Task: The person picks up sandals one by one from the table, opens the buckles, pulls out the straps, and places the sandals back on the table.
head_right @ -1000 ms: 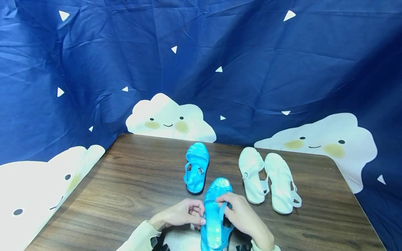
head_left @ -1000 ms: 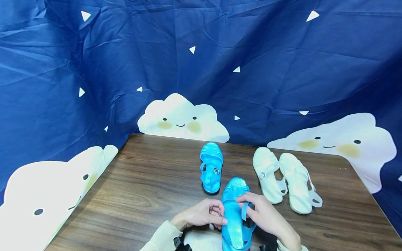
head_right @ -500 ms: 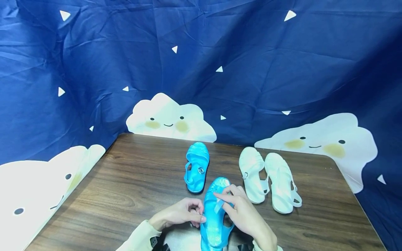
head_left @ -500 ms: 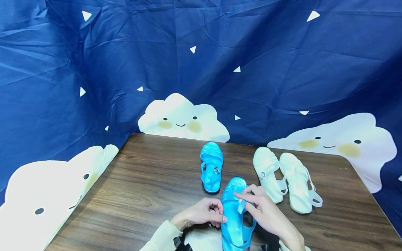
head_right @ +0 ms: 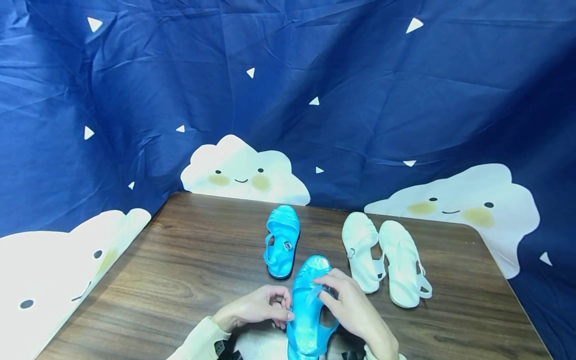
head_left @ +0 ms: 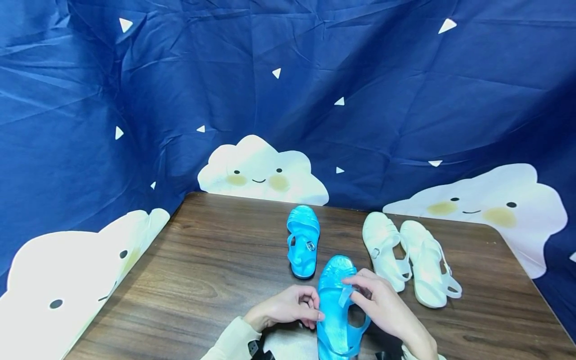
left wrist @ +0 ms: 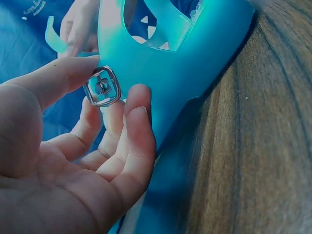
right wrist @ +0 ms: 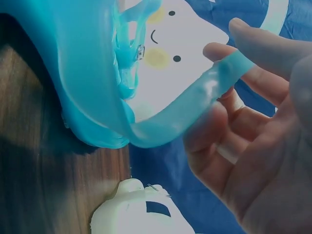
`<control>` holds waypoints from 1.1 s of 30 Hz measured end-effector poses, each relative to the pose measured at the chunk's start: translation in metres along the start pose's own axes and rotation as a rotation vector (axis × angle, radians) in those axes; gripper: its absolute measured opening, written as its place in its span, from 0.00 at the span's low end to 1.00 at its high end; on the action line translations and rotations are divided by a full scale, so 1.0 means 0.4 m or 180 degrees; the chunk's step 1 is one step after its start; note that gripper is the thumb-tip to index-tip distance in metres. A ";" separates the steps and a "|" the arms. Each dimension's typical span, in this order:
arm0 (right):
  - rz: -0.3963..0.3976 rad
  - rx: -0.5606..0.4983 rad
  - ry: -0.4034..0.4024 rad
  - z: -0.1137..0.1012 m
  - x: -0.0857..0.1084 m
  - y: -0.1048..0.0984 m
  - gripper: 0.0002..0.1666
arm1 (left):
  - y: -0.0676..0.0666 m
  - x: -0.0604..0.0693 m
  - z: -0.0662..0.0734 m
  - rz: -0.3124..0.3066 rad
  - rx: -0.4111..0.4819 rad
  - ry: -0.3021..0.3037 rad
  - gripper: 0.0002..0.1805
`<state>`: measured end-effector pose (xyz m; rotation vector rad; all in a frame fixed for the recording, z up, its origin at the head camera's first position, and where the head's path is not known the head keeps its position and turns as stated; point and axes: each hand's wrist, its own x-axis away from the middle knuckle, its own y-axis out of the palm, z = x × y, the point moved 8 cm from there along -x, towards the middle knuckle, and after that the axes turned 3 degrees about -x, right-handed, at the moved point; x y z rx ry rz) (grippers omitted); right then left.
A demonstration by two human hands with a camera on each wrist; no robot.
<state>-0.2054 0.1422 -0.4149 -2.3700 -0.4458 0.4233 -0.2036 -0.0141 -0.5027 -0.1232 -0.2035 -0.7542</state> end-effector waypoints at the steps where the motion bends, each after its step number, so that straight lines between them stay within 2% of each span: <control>1: -0.0029 0.0004 -0.0017 0.001 0.000 0.003 0.12 | 0.000 0.000 -0.001 -0.0001 0.0014 -0.0007 0.09; 6: -0.0166 0.0051 -0.0051 0.006 -0.003 0.022 0.10 | 0.003 0.000 -0.006 -0.0016 0.0095 -0.0097 0.13; 11: -0.0398 -0.0012 -0.0024 0.014 -0.006 0.045 0.10 | 0.005 0.000 -0.013 -0.0030 0.0095 -0.0184 0.11; 15: -0.0554 -0.0091 -0.0169 0.012 -0.009 0.065 0.07 | 0.004 0.000 -0.019 -0.0009 0.0071 -0.0228 0.10; 22: -0.0679 -0.0094 -0.0156 0.013 -0.017 0.088 0.06 | 0.001 0.000 -0.026 0.0023 0.0089 -0.0313 0.11; 33: -0.0840 -0.0094 -0.0109 0.010 -0.019 0.111 0.06 | 0.002 0.001 -0.026 0.0042 0.0154 -0.0334 0.12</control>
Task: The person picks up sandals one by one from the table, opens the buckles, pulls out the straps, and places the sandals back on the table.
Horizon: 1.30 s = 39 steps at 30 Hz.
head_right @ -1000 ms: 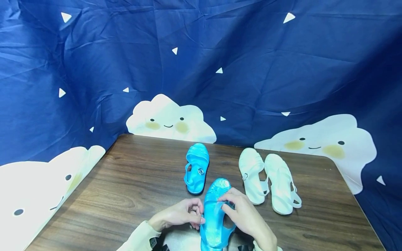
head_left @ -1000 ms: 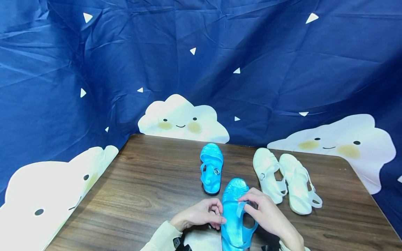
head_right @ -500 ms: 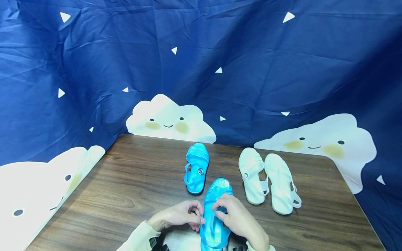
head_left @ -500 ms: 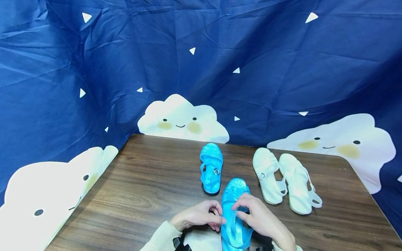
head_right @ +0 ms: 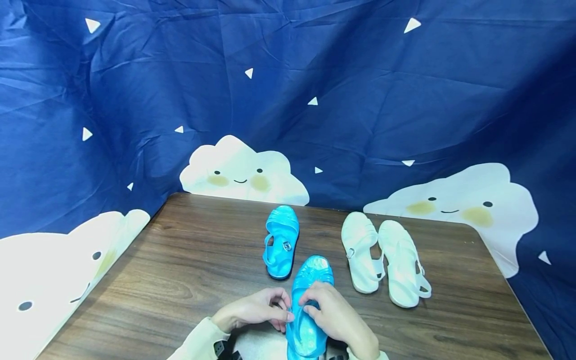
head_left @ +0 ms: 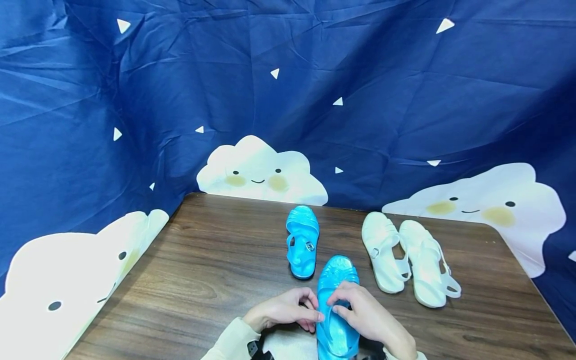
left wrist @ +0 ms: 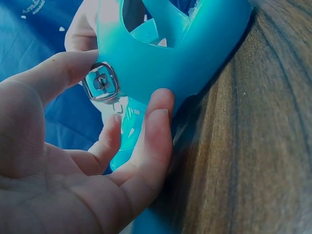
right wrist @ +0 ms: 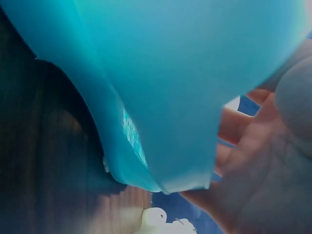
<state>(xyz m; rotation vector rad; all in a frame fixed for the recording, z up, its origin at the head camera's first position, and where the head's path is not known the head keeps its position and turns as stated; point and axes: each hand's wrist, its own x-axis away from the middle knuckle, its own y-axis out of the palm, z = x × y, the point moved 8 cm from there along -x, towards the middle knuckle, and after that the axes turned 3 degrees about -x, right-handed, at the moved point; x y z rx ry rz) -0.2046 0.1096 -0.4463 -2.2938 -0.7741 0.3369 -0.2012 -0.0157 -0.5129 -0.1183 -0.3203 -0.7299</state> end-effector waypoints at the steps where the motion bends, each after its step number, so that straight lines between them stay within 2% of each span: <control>1: 0.0002 0.0016 -0.0005 -0.002 0.000 0.001 0.06 | 0.000 0.000 0.000 0.0004 -0.0003 0.0002 0.12; 10: -0.0066 0.0055 -0.0024 -0.008 -0.004 0.019 0.06 | -0.001 0.000 0.000 0.0036 -0.0015 0.0012 0.11; 20: -0.0093 -0.0014 -0.0116 -0.012 -0.008 0.024 0.07 | 0.002 0.002 0.004 -0.0045 0.0005 0.0042 0.11; 30: 0.0404 0.0210 -0.0082 -0.016 0.007 -0.019 0.06 | 0.002 0.003 0.005 -0.0019 -0.0008 0.0003 0.12; 39: 0.0755 0.0236 0.0252 0.007 0.039 -0.092 0.09 | -0.005 0.003 -0.001 0.0096 0.0065 -0.0050 0.18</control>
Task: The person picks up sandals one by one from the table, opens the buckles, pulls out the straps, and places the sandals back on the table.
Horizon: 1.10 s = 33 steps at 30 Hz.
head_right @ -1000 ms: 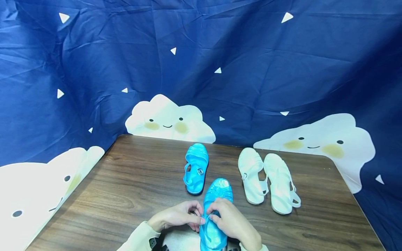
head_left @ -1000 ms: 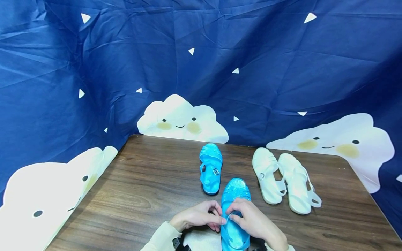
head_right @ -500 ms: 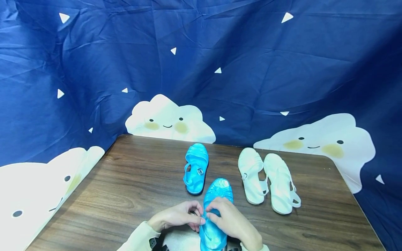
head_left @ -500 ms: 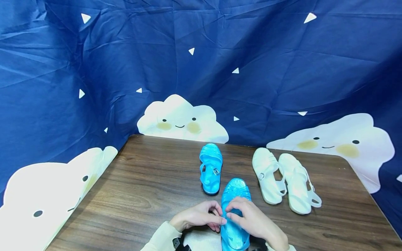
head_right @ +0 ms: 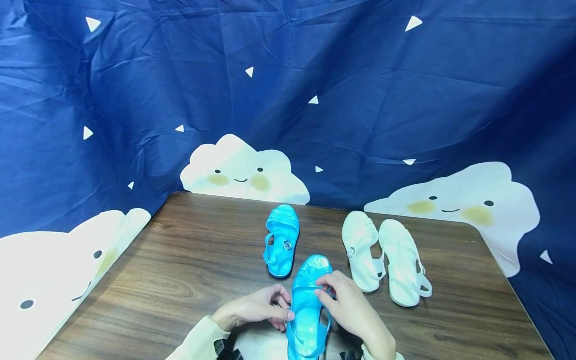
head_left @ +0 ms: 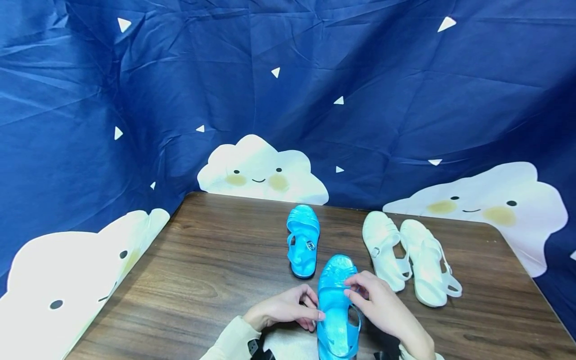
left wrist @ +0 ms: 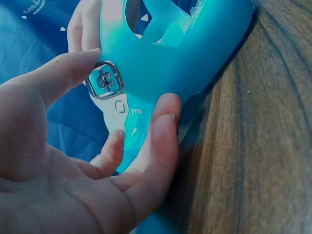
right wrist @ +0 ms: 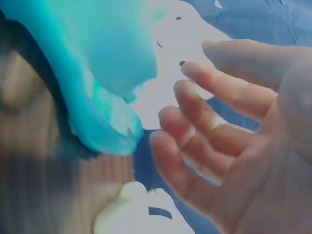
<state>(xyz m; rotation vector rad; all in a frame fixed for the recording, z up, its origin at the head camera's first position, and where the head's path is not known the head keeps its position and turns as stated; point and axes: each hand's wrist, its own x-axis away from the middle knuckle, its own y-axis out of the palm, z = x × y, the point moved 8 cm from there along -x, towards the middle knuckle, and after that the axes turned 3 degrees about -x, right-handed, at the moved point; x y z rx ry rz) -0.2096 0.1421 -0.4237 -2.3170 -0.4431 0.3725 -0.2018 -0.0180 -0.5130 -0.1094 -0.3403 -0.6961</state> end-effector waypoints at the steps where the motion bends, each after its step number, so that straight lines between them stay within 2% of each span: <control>1: 0.0021 -0.0008 0.0073 0.005 0.003 -0.007 0.09 | -0.001 0.001 -0.001 0.0009 0.0015 -0.0014 0.19; 6: -0.0081 -0.0096 0.0589 0.044 0.016 -0.026 0.18 | -0.005 0.002 -0.003 0.0024 0.0077 -0.0063 0.27; 9: -0.0283 -0.0204 0.0878 0.067 0.026 -0.020 0.28 | -0.006 0.003 -0.003 0.0020 0.0098 -0.0100 0.33; 12: -0.0537 -0.0329 0.1047 0.083 0.034 -0.005 0.37 | -0.005 0.004 -0.005 0.0005 0.0102 -0.0127 0.37; 16: -0.0762 -0.0503 0.1164 0.098 0.039 0.019 0.46 | -0.001 0.003 -0.004 -0.0003 0.0111 -0.0091 0.42; 21: -0.0831 -0.0742 0.1271 0.112 0.039 0.045 0.52 | 0.002 0.003 -0.001 -0.0005 0.0060 -0.0074 0.43; 28: -0.0972 -0.1005 0.1321 0.117 0.042 0.077 0.51 | 0.006 0.003 0.000 -0.0053 -0.0011 -0.0078 0.42; 33: -0.0975 -0.1006 0.1331 0.109 0.038 0.085 0.51 | 0.007 0.000 0.000 -0.0043 -0.0029 -0.0052 0.41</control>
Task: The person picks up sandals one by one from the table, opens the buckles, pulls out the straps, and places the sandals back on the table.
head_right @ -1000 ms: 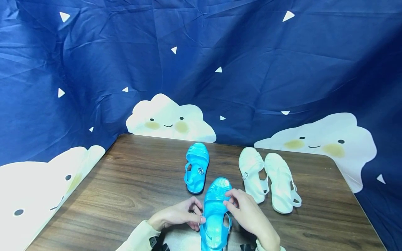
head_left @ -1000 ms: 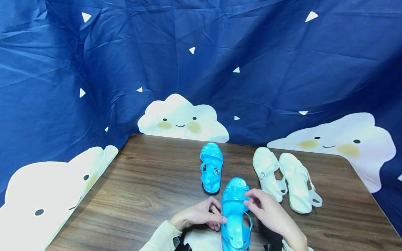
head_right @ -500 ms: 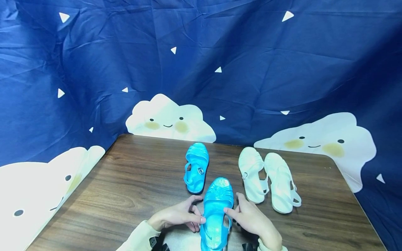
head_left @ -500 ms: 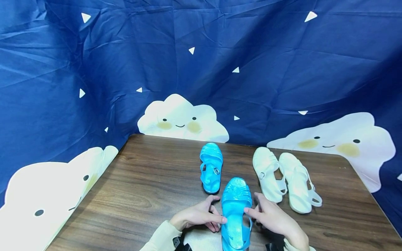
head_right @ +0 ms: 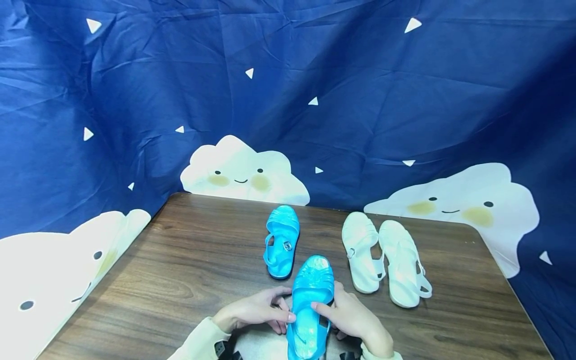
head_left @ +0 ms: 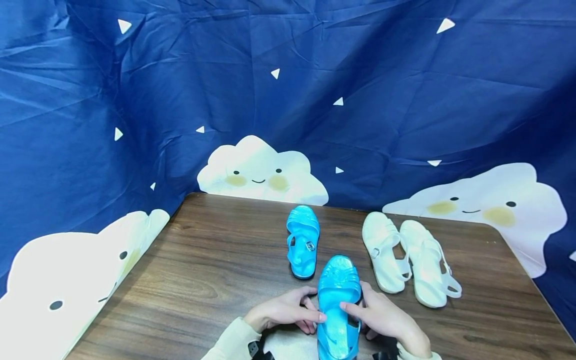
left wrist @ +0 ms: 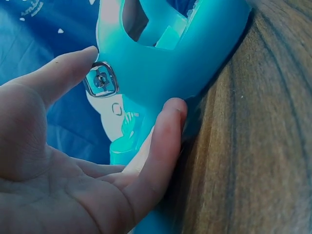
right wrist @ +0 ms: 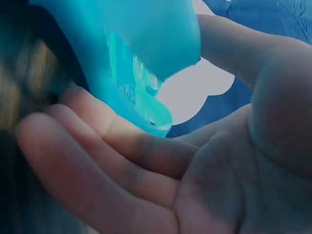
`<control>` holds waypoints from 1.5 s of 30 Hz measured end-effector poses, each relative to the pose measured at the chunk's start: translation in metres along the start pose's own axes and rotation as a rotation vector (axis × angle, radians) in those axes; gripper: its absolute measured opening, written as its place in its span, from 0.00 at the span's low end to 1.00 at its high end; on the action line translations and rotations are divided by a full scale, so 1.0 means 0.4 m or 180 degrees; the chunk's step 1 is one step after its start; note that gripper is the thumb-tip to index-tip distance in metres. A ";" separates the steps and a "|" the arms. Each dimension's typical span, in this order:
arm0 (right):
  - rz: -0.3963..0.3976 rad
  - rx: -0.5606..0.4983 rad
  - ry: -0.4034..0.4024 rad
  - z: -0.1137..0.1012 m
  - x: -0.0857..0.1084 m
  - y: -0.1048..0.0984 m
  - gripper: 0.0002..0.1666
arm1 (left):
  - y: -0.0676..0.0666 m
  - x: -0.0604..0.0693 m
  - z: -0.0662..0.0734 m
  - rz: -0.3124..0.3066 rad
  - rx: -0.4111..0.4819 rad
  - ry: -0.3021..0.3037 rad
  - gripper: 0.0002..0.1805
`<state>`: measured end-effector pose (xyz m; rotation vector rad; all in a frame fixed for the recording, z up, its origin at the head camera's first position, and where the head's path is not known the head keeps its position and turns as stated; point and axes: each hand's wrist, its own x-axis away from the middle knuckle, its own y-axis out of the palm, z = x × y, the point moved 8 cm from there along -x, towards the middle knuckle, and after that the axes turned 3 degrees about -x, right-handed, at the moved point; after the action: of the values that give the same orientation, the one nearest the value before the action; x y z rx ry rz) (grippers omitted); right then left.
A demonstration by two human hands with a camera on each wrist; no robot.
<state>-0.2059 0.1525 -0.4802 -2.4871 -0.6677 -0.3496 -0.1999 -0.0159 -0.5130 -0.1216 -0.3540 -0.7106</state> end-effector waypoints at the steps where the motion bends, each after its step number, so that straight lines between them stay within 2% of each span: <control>1: 0.0012 0.0013 0.0017 -0.001 -0.001 0.001 0.51 | 0.000 0.000 -0.001 0.0007 -0.0003 0.0001 0.41; 7: 0.0106 0.0080 0.0125 -0.004 -0.007 0.009 0.57 | 0.002 0.000 -0.003 -0.0014 -0.0052 0.0032 0.42; 14: 0.0084 -0.0051 0.0029 -0.016 -0.006 0.017 0.54 | 0.006 0.001 0.002 -0.0107 -0.0109 0.0073 0.41; 28: 0.0113 -0.0174 0.0163 -0.017 -0.007 0.012 0.53 | 0.009 0.005 0.012 -0.0082 -0.0162 0.0136 0.41; 38: 0.0160 -0.0675 0.0139 -0.022 -0.011 0.013 0.55 | 0.001 0.009 0.026 0.0006 0.0007 0.0162 0.44; 45: 0.0240 -0.0920 0.0209 -0.027 -0.008 0.008 0.60 | -0.003 0.010 0.038 0.0091 0.0120 0.0214 0.45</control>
<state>-0.2080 0.1430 -0.4737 -2.7507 -0.5257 -0.5295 -0.2021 -0.0158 -0.4975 -0.0667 -0.3007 -0.6778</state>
